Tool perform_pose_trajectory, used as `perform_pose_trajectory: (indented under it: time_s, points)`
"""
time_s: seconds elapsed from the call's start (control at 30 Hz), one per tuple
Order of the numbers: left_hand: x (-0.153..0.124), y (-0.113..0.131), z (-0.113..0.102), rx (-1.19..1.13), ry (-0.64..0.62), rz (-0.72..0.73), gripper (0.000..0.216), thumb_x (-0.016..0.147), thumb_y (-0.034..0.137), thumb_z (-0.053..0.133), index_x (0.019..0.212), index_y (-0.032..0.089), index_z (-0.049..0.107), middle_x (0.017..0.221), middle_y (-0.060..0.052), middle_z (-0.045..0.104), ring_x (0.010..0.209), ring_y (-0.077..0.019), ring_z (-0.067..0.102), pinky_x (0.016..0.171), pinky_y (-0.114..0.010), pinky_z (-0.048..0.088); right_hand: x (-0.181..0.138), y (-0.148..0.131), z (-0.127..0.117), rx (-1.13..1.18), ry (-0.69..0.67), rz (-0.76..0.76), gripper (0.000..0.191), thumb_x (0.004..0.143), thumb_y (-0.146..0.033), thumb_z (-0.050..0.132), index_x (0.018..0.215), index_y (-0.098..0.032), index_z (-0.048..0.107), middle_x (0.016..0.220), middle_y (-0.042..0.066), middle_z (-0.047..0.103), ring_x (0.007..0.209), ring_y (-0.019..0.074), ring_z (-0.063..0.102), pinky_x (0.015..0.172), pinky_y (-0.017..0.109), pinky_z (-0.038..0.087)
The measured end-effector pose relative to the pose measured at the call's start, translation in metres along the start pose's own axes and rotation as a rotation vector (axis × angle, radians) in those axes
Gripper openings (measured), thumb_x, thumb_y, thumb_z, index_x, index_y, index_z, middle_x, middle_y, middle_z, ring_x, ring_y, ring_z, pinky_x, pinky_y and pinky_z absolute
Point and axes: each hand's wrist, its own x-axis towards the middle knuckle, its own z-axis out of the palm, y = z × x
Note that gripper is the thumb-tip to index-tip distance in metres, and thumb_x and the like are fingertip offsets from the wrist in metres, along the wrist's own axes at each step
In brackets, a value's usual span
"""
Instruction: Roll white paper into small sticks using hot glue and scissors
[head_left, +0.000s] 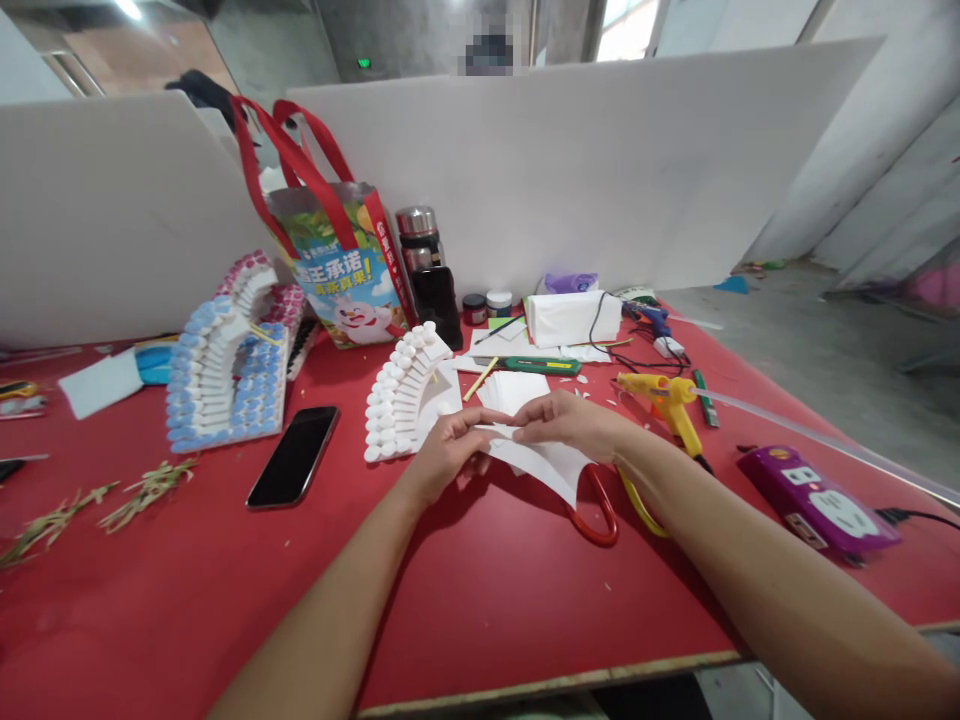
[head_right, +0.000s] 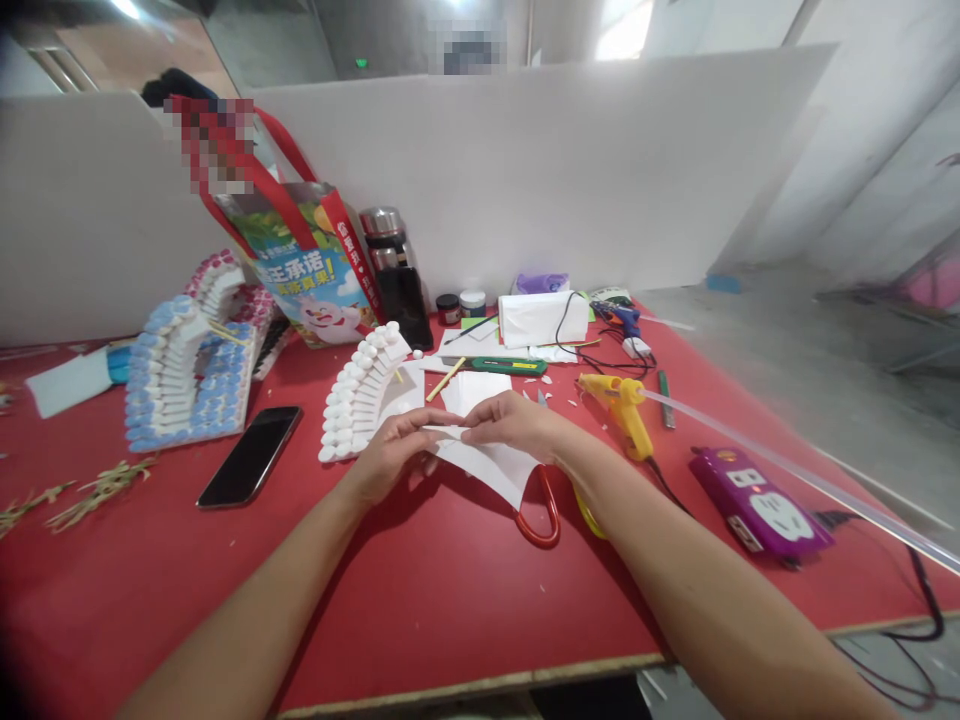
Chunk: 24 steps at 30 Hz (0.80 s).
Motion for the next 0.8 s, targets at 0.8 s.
perform_pose_trajectory:
  time_s: [0.8]
  points:
    - [0.003, -0.005, -0.003, 0.020, 0.083, 0.011, 0.037, 0.085, 0.041, 0.075, 0.113, 0.016, 0.079, 0.045, 0.003, 0.054, 0.039, -0.0077, 0.043, 0.042, -0.020, 0.032, -0.004, -0.005, -0.005, -0.088, -0.018, 0.013, 0.024, 0.071, -0.024, 0.081, 0.093, -0.021, 0.071, 0.071, -0.002, 0.069, 0.060, 0.0130, 0.059, 0.058, 0.026, 0.044]
